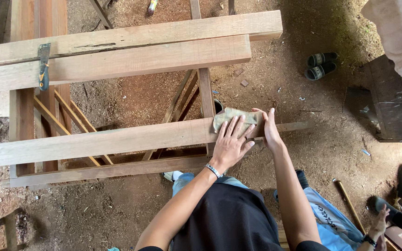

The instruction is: The person sands a long wooden plank by hand using a piece of sandpaper, moving it back and forth along the surface and edges.

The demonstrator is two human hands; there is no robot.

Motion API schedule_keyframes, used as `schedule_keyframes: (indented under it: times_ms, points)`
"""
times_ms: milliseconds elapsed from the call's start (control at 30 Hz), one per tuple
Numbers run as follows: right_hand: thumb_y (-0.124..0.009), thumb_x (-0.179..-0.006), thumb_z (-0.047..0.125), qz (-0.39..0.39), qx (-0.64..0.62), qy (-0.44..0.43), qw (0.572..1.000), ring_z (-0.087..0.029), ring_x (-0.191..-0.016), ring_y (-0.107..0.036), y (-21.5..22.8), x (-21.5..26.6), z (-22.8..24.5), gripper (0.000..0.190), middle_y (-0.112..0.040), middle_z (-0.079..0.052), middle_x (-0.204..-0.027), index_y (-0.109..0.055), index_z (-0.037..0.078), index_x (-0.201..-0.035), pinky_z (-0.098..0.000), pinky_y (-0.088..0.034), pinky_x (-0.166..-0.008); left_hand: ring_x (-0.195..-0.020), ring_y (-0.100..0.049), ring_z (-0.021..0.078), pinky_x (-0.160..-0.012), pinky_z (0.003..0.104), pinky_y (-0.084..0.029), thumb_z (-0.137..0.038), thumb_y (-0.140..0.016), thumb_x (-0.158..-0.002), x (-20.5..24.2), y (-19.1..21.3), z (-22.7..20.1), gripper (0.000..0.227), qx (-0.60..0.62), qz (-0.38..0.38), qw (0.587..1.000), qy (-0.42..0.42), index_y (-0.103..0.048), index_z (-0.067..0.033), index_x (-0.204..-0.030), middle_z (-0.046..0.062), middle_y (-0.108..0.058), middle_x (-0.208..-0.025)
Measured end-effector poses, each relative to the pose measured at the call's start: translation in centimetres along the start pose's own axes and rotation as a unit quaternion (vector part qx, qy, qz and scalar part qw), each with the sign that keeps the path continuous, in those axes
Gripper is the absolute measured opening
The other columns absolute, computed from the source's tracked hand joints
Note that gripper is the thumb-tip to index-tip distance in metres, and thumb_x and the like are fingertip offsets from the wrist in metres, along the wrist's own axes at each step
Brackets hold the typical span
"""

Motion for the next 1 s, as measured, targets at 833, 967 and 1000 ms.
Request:
schedule_keyframes:
  times_ms: [833,967,1000]
  points:
    - [0.000,-0.100,0.065,0.005,0.001,0.009,1.000,-0.029,-0.128,-0.058,0.00,-0.09,0.04,0.084,-0.061,-0.014,-0.134,-0.051,0.012,-0.142,-0.0450,-0.044,-0.113,-0.157,-0.025,0.0314,-0.129,0.053,-0.015,-0.057,-0.039,-0.105,-0.07,-0.23,0.08,0.061,-0.007,0.010,1.000,-0.002,-0.045,-0.0255,-0.157,0.013,-0.028,-0.170]
    - [0.000,-0.100,0.064,0.003,-0.003,0.006,1.000,-0.028,-0.128,-0.058,-0.31,0.22,0.58,0.084,-0.060,-0.014,-0.135,-0.050,0.012,-0.142,-0.0458,-0.045,-0.112,-0.157,-0.025,0.0313,-0.129,0.053,-0.015,-0.058,-0.039,-0.105,-0.10,-0.27,0.04,0.062,-0.008,0.006,1.000,-0.002,-0.045,-0.0254,-0.157,0.014,-0.028,-0.169]
    - [0.000,-0.100,0.064,0.001,-0.007,0.000,1.000,-0.029,-0.128,-0.058,-0.45,0.35,0.80,0.083,-0.060,-0.013,-0.135,-0.050,0.012,-0.142,-0.0462,-0.045,-0.112,-0.157,-0.025,0.0313,-0.129,0.053,-0.015,-0.058,-0.039,-0.105,-0.10,-0.27,0.06,0.062,-0.010,0.005,1.000,-0.002,-0.045,-0.0253,-0.157,0.014,-0.028,-0.169]
Point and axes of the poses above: each hand's wrist, its own x-axis away from the middle knuckle, its own y-axis out of the back of the hand, z = x × y, the point moved 8 cm from there along -x, towards the middle knuckle
